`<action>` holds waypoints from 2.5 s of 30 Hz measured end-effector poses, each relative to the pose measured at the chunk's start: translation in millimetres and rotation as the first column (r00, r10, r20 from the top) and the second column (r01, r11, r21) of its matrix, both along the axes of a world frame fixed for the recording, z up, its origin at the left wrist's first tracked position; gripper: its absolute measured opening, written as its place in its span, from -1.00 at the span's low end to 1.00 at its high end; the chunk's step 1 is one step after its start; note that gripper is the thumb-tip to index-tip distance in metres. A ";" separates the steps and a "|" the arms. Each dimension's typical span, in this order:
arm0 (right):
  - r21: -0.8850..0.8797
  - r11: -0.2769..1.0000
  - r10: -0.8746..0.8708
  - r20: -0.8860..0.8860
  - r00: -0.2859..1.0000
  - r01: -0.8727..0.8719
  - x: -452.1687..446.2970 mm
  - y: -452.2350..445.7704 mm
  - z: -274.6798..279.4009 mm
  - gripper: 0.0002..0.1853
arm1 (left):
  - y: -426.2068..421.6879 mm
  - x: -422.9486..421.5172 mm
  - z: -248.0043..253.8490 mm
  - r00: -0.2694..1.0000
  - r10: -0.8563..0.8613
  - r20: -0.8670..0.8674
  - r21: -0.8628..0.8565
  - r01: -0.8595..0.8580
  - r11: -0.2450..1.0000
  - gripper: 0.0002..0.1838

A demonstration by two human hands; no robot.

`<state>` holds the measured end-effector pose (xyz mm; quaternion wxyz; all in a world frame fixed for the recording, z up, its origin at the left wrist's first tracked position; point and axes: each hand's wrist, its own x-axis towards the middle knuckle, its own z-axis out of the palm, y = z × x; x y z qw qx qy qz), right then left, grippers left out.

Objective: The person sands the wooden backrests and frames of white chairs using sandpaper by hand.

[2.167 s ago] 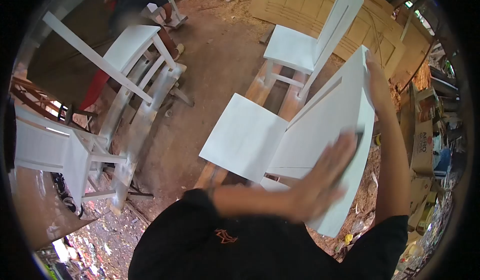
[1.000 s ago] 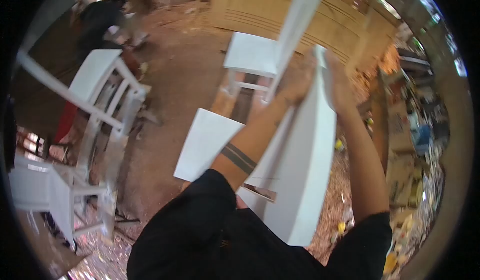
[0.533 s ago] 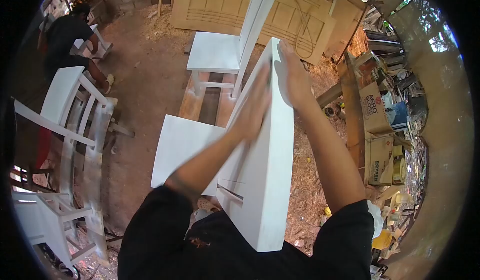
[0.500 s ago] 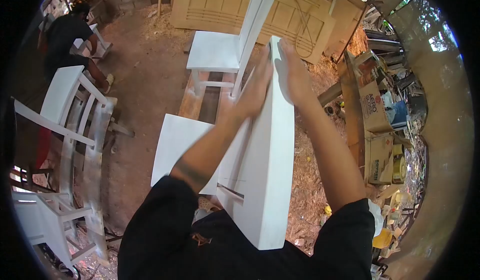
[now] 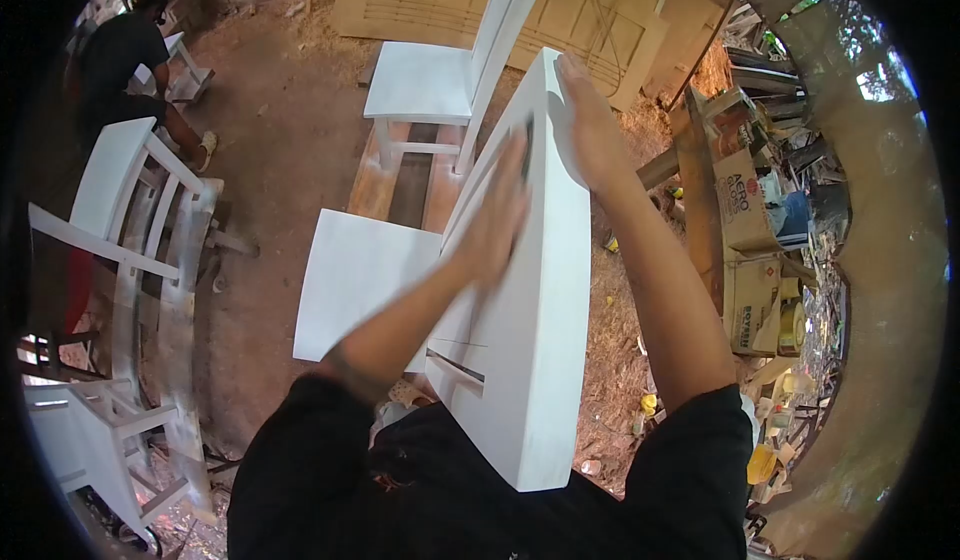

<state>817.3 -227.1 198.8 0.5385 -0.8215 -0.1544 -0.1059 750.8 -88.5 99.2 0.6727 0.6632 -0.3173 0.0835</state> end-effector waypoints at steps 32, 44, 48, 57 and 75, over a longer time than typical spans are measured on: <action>0.043 0.998 0.040 -0.032 0.999 -0.038 17.0 -10.8 -14.4 -0.34 | 10.8 -61.4 49.6 0.998 -0.024 -0.057 -0.030 0.022 0.999 -0.32; 0.566 0.806 -0.105 -0.154 0.982 0.175 -10.1 14.9 -3.2 -0.41 | -26.7 109.1 68.3 0.972 -0.095 -0.216 -0.165 0.059 0.985 -0.37; 0.594 0.795 -0.038 -0.153 0.987 0.123 -8.8 13.0 -7.1 -0.49 | -17.4 64.1 45.2 0.909 -0.209 -0.360 -0.224 0.134 0.965 -0.33; 0.551 0.812 -0.115 -0.172 0.978 0.193 -11.1 17.7 -6.9 -0.43 | 16.8 -63.2 13.3 0.987 -0.154 0.045 0.050 0.152 0.987 0.03; -0.674 0.723 0.059 0.281 0.958 0.153 -22.5 6.9 24.4 -0.55 | 137.8 -211.2 5.4 0.530 -0.763 -0.370 -0.685 0.399 0.609 -0.16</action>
